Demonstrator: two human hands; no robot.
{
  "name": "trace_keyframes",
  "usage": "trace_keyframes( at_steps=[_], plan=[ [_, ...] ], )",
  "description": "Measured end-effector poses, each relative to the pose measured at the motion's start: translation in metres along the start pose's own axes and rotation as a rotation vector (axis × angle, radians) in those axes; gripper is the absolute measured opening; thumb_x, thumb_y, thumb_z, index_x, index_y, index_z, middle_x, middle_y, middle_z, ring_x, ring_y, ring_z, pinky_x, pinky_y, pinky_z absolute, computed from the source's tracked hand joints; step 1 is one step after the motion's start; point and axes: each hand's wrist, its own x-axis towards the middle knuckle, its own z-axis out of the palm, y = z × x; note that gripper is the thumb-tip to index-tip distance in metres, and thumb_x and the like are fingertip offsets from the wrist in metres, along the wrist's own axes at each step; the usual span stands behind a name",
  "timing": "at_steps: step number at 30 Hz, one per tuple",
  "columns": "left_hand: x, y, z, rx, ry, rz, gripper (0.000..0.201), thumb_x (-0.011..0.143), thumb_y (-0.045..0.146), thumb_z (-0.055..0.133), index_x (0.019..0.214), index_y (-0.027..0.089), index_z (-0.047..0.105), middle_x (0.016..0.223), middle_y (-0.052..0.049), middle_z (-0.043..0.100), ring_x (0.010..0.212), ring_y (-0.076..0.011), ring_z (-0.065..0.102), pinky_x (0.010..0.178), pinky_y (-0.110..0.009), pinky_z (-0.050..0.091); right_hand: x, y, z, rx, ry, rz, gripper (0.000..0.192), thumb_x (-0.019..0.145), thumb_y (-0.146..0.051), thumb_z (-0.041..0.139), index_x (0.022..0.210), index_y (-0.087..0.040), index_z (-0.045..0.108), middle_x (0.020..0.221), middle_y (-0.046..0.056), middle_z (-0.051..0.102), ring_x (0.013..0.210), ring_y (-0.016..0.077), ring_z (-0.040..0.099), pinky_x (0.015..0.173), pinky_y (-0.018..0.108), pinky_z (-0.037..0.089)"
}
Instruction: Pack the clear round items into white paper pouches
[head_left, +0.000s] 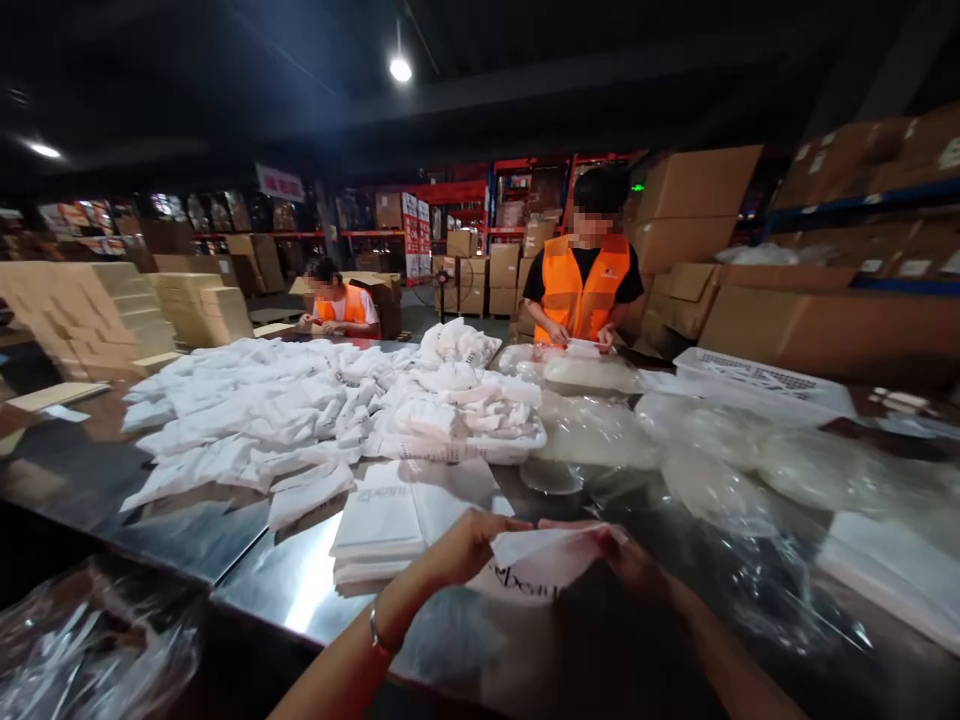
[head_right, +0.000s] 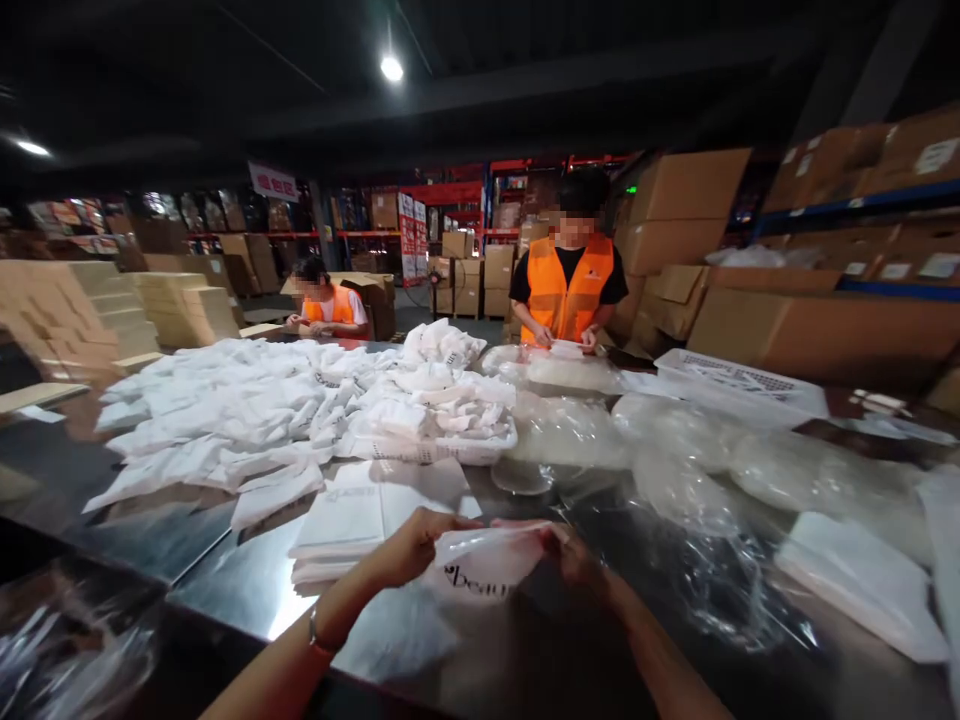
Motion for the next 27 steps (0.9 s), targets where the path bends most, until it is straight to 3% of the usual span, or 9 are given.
trace_keyframes(
  at_steps=[3, 7, 12, 16, 19, 21, 23, 25, 27],
  plan=[
    [-0.011, -0.022, 0.003, 0.095, -0.322, 0.157, 0.029, 0.075, 0.007, 0.047, 0.085, 0.020, 0.071, 0.127, -0.010, 0.063, 0.125, -0.0281, 0.053, 0.106, -0.049, 0.037, -0.014, -0.002, 0.008, -0.018, -0.255, -0.048, 0.084, 0.084, -0.082, 0.017, 0.108, -0.024, 0.072, 0.114, 0.013, 0.067, 0.124, 0.0297, 0.052, 0.108, 0.054, 0.031],
    [-0.029, -0.063, 0.019, 0.390, -0.592, 0.128, 0.030, 0.063, 0.003, 0.054, 0.085, 0.018, 0.068, 0.143, -0.013, 0.049, 0.135, -0.0311, 0.040, 0.115, -0.055, 0.019, -0.038, 0.016, 0.031, -0.094, -0.384, -0.026, 0.076, 0.091, -0.072, 0.017, 0.126, -0.022, 0.063, 0.127, 0.013, 0.061, 0.131, 0.0284, 0.044, 0.113, 0.052, 0.025],
    [-0.047, -0.074, 0.024, 0.402, -0.618, 0.086, 0.019, 0.080, 0.016, 0.055, 0.091, 0.015, 0.070, 0.150, -0.013, 0.038, 0.141, -0.0284, 0.030, 0.119, -0.050, 0.009, -0.064, 0.041, 0.046, 0.023, -0.370, 0.007, 0.070, 0.095, -0.067, 0.023, 0.129, -0.019, 0.061, 0.131, 0.013, 0.058, 0.131, 0.0282, 0.045, 0.116, 0.048, 0.022],
    [-0.067, -0.067, 0.031, 0.288, -0.406, -0.025, 0.034, 0.096, 0.034, 0.040, 0.111, 0.021, 0.067, 0.142, -0.008, 0.051, 0.137, -0.0232, 0.040, 0.119, -0.045, 0.016, -0.080, 0.045, 0.060, 0.112, -0.047, 0.164, 0.075, 0.089, -0.074, 0.028, 0.115, -0.017, 0.070, 0.117, 0.015, 0.067, 0.117, 0.0337, 0.057, 0.103, 0.053, 0.040],
    [-0.080, -0.069, 0.053, 0.153, -0.023, -0.146, 0.043, 0.095, 0.050, 0.037, 0.108, 0.023, 0.068, 0.115, -0.007, 0.069, 0.116, -0.0239, 0.058, 0.104, -0.037, 0.042, -0.081, 0.043, 0.079, 0.119, 0.270, 0.216, 0.077, 0.086, -0.078, 0.031, 0.092, -0.015, 0.075, 0.089, 0.014, 0.072, 0.086, 0.0297, 0.067, 0.079, 0.041, 0.054],
    [-0.081, -0.072, 0.070, 0.080, 0.236, -0.224, 0.051, 0.092, 0.059, 0.037, 0.092, 0.020, 0.070, 0.091, -0.008, 0.072, 0.091, -0.0232, 0.065, 0.080, -0.031, 0.051, -0.076, 0.041, 0.090, 0.063, 0.410, 0.252, 0.075, 0.085, -0.078, 0.031, 0.076, -0.015, 0.072, 0.070, 0.010, 0.068, 0.066, 0.0240, 0.063, 0.060, 0.032, 0.051],
    [-0.077, -0.073, 0.083, 0.047, 0.445, -0.305, 0.056, 0.090, 0.065, 0.037, 0.078, 0.018, 0.065, 0.073, -0.006, 0.067, 0.069, -0.0200, 0.061, 0.062, -0.028, 0.047, -0.068, 0.041, 0.099, -0.029, 0.520, 0.298, 0.073, 0.085, -0.078, 0.031, 0.064, -0.016, 0.065, 0.056, 0.005, 0.059, 0.054, 0.0188, 0.055, 0.048, 0.026, 0.043],
    [-0.069, -0.074, 0.091, 0.065, 0.584, -0.357, 0.057, 0.088, 0.068, 0.036, 0.068, 0.019, 0.057, 0.061, -0.003, 0.060, 0.059, -0.0179, 0.055, 0.054, -0.027, 0.040, -0.061, 0.044, 0.103, -0.132, 0.614, 0.327, 0.073, 0.083, -0.080, 0.030, 0.055, -0.018, 0.056, 0.047, 0.002, 0.051, 0.046, 0.0149, 0.046, 0.044, 0.025, 0.035],
    [-0.062, -0.075, 0.093, 0.113, 0.632, -0.376, 0.055, 0.088, 0.068, 0.034, 0.066, 0.021, 0.051, 0.059, -0.002, 0.058, 0.056, -0.0176, 0.053, 0.053, -0.027, 0.038, -0.056, 0.048, 0.105, -0.220, 0.686, 0.339, 0.074, 0.081, -0.083, 0.029, 0.048, -0.019, 0.048, 0.041, 0.001, 0.044, 0.042, 0.0119, 0.037, 0.042, 0.024, 0.029]
  ],
)
